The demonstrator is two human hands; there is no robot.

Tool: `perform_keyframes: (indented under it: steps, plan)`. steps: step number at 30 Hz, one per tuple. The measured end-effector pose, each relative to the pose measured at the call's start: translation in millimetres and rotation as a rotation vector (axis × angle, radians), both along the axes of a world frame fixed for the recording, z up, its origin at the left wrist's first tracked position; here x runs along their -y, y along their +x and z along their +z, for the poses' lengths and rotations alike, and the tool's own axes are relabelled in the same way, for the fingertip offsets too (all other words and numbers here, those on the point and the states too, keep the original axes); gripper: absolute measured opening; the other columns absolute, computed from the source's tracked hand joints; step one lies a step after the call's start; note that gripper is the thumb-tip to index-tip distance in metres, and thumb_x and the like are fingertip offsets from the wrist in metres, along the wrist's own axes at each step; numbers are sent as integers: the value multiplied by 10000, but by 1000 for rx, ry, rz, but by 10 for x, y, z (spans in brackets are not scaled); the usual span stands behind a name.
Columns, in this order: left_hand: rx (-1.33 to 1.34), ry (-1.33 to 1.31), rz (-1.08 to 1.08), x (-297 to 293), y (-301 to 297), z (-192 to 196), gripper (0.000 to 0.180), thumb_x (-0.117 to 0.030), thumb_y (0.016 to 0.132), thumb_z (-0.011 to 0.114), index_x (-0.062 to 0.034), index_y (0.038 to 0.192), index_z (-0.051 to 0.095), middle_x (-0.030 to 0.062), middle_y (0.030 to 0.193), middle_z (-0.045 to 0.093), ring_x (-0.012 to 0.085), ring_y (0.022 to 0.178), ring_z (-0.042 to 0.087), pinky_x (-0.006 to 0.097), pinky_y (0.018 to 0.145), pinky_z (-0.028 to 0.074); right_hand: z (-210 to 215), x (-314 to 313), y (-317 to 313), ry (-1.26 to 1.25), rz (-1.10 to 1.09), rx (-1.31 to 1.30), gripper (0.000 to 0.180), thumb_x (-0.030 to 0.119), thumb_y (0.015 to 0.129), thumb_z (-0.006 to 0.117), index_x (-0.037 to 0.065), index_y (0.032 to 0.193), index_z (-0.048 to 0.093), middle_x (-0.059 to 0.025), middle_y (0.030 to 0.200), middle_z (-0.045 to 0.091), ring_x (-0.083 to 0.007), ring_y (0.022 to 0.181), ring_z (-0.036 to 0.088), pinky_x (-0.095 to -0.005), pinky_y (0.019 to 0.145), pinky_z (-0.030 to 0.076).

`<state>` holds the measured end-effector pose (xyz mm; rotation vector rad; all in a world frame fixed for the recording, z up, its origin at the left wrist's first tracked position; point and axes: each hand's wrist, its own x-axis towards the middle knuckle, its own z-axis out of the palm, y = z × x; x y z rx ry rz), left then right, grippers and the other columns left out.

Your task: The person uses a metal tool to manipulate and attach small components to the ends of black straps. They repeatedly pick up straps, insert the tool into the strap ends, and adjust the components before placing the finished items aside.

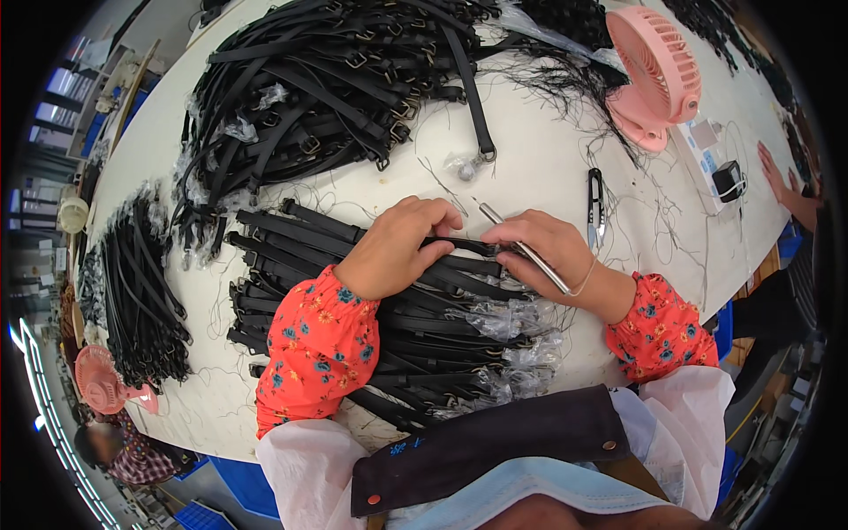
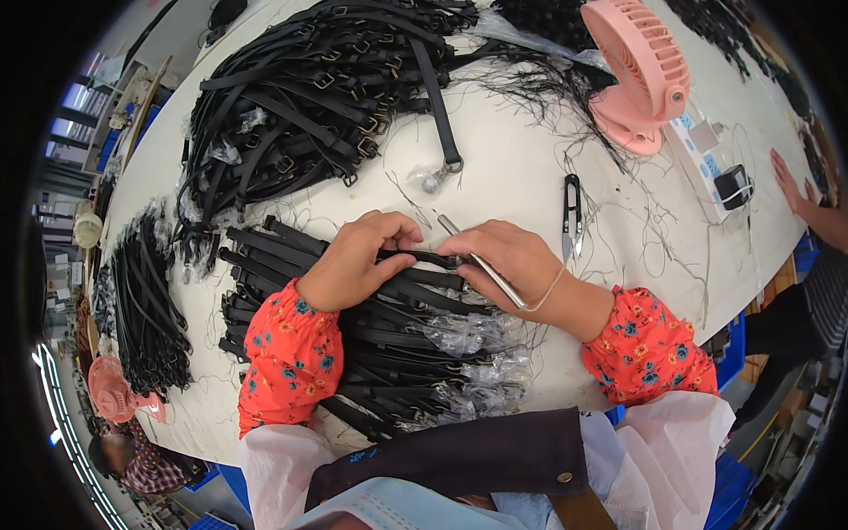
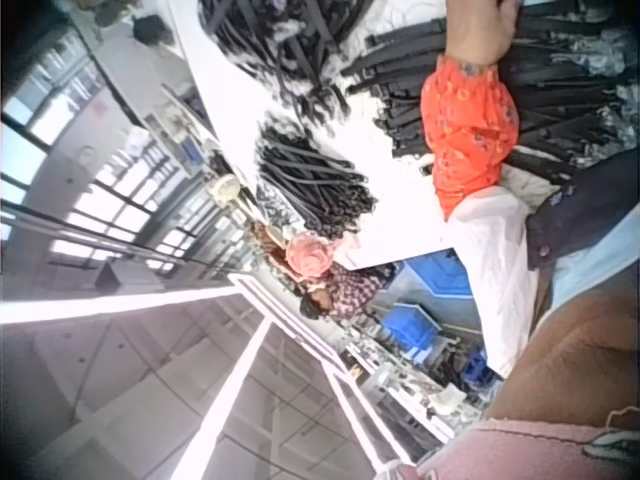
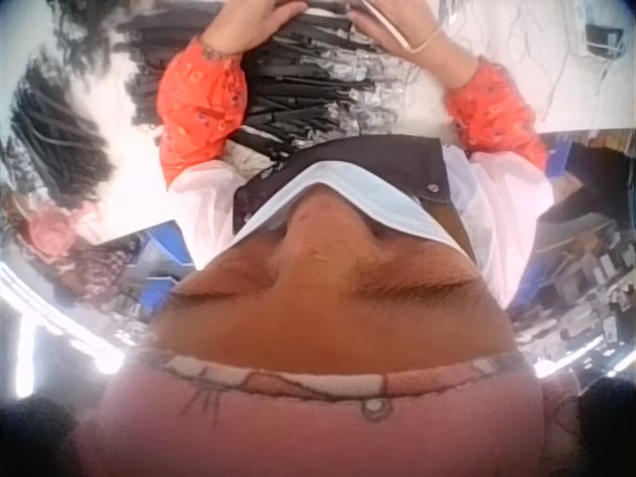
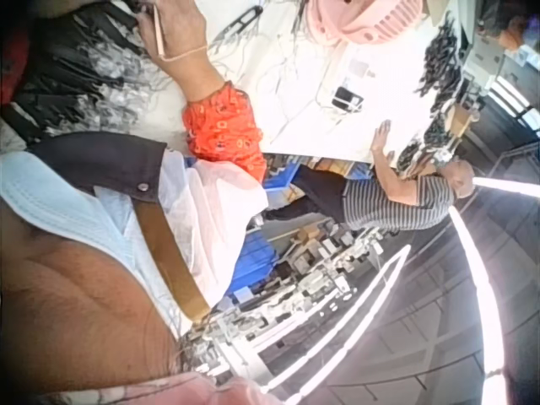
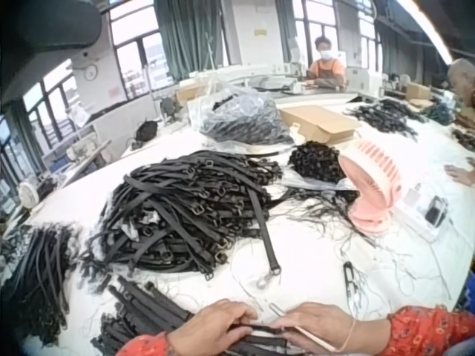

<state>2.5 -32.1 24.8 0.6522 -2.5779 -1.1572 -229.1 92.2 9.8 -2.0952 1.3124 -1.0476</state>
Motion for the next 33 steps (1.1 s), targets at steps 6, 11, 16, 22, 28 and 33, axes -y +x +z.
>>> perform_keyframes:
  steps: [6, 11, 16, 22, 28, 33]
  plan:
    - [-134, -208, -54, 26, 6, -76, 201, -11, 826, 730, -38, 1020, 689, 82, 898, 656, 275, 877, 615, 362, 762, 511, -5, -9, -4, 146, -50, 210, 317, -29, 891, 640, 57, 1195, 633, -104, 1000, 710, -206, 885, 697, -297, 798, 548]
    - [-69, -527, -109, -2, -11, -65, 192, 8, 782, 687, -62, 960, 667, 58, 873, 624, 262, 856, 601, 384, 748, 506, 3, -26, -22, 277, -64, 315, 295, -18, 918, 615, 51, 1204, 625, -78, 1022, 723, -116, 887, 687, -248, 792, 543]
    - [-73, -606, -99, -16, -33, -58, 175, -50, 769, 632, -66, 938, 590, 53, 825, 545, 255, 814, 558, 388, 722, 485, -29, -21, -27, 277, -91, 345, 292, -3, 927, 611, 56, 1213, 622, -68, 1023, 723, -113, 886, 684, -251, 797, 545]
    - [-98, -634, 190, 44, 2, -81, 170, 34, 816, 638, -54, 959, 609, 112, 874, 592, 311, 863, 588, 400, 745, 489, -53, -19, -34, 314, -95, 370, 298, 10, 935, 617, 62, 1228, 612, -72, 1037, 725, -115, 894, 686, -250, 807, 545]
    - [-233, -946, 645, 193, 0, 103, 310, 99, 805, 567, -56, 1070, 613, 141, 1068, 653, 331, 1007, 597, 415, 876, 469, -58, -6, -44, 286, -101, 387, 294, 4, 946, 618, 49, 1237, 599, -79, 1054, 715, -110, 949, 672, -253, 850, 534]
    - [-75, -97, 157, 147, 107, 155, 259, 4, 871, 661, -15, 1129, 646, 123, 1144, 679, 273, 1089, 634, 353, 976, 480, -10, 18, -67, 372, -128, 549, 291, -15, 959, 620, 34, 1244, 586, -62, 1091, 688, -98, 1005, 635, -249, 902, 509]
